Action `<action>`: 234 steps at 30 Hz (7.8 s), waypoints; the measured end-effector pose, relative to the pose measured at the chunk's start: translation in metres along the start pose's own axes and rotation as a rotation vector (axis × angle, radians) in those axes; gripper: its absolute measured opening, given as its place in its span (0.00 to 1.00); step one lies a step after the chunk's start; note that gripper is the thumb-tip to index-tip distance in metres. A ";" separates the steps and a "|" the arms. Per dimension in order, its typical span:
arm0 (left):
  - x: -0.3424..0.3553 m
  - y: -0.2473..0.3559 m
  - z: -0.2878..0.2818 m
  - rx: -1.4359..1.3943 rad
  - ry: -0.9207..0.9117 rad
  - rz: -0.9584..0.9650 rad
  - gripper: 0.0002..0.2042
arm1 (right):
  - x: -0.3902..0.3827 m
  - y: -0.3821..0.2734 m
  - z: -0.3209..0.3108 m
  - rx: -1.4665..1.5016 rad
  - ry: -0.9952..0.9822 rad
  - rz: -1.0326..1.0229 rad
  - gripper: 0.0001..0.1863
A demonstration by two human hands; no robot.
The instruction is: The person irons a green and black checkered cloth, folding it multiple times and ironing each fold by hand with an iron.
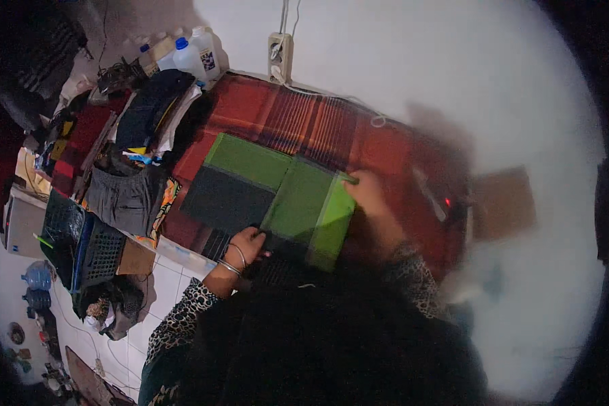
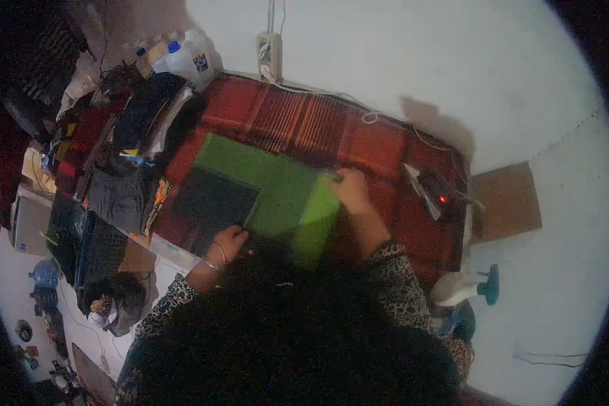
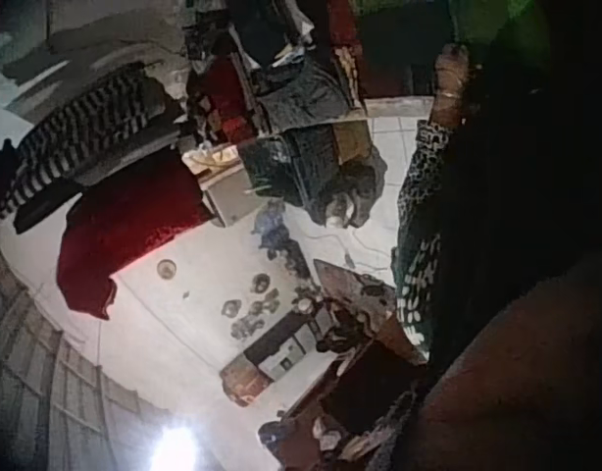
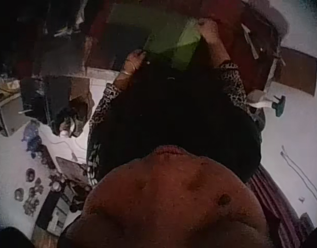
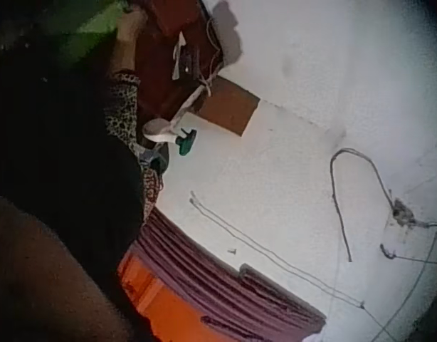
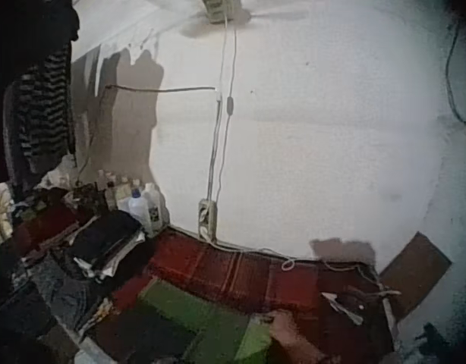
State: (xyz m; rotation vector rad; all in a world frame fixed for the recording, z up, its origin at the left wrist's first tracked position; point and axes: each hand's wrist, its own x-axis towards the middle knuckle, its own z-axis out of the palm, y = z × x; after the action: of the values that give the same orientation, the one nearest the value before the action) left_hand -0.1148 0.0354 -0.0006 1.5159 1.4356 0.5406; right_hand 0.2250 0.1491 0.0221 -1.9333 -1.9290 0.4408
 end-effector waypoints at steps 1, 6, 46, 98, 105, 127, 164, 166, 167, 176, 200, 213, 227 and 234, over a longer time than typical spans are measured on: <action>-0.002 0.017 -0.001 -0.153 0.011 -0.142 0.15 | 0.006 0.004 -0.003 0.101 -0.032 -0.019 0.21; 0.001 0.010 -0.004 -0.121 -0.057 -0.053 0.14 | 0.030 0.018 -0.005 0.237 -0.145 -0.174 0.16; -0.002 0.030 -0.020 0.419 0.011 -0.007 0.22 | -0.330 0.213 -0.175 0.586 1.026 0.448 0.33; -0.023 0.006 0.007 0.988 0.149 0.274 0.31 | -0.286 0.018 -0.216 0.101 -0.387 0.588 0.26; -0.034 -0.041 -0.025 0.850 0.466 0.136 0.29 | -0.068 0.090 -0.169 -0.438 0.352 0.313 0.26; -0.037 -0.049 -0.032 0.410 0.809 0.378 0.18 | -0.090 -0.166 -0.009 -0.370 -0.369 -0.394 0.24; -0.008 0.057 0.006 0.750 0.382 0.168 0.21 | -0.085 0.029 -0.033 0.576 -0.237 0.326 0.19; 0.015 0.071 0.007 0.775 0.232 0.346 0.27 | -0.104 0.029 -0.004 0.894 -0.417 0.471 0.21; 0.029 0.074 0.009 0.776 0.195 0.340 0.28 | -0.106 0.029 0.009 0.919 -0.438 0.484 0.22; 0.086 0.066 0.006 0.932 -0.121 0.215 0.33 | -0.093 -0.015 0.007 0.880 -0.320 0.048 0.25; 0.174 -0.046 -0.191 0.082 -0.056 0.140 0.19 | -0.017 -0.252 0.072 0.004 -0.022 -0.110 0.24; 0.186 -0.048 -0.182 0.244 0.100 0.076 0.26 | 0.109 -0.174 0.105 0.128 -0.005 0.184 0.23; 0.161 -0.002 -0.179 0.395 -0.007 0.036 0.25 | 0.088 -0.152 0.105 0.011 0.197 0.021 0.20; 0.157 0.008 -0.174 0.571 0.128 -0.027 0.26 | 0.077 -0.170 0.088 -0.103 0.119 0.189 0.20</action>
State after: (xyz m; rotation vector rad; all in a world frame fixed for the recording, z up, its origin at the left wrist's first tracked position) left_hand -0.2214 0.2399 0.0417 1.9236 1.8070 0.2163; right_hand 0.0342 0.2283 0.0275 -2.1661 -1.7335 0.2743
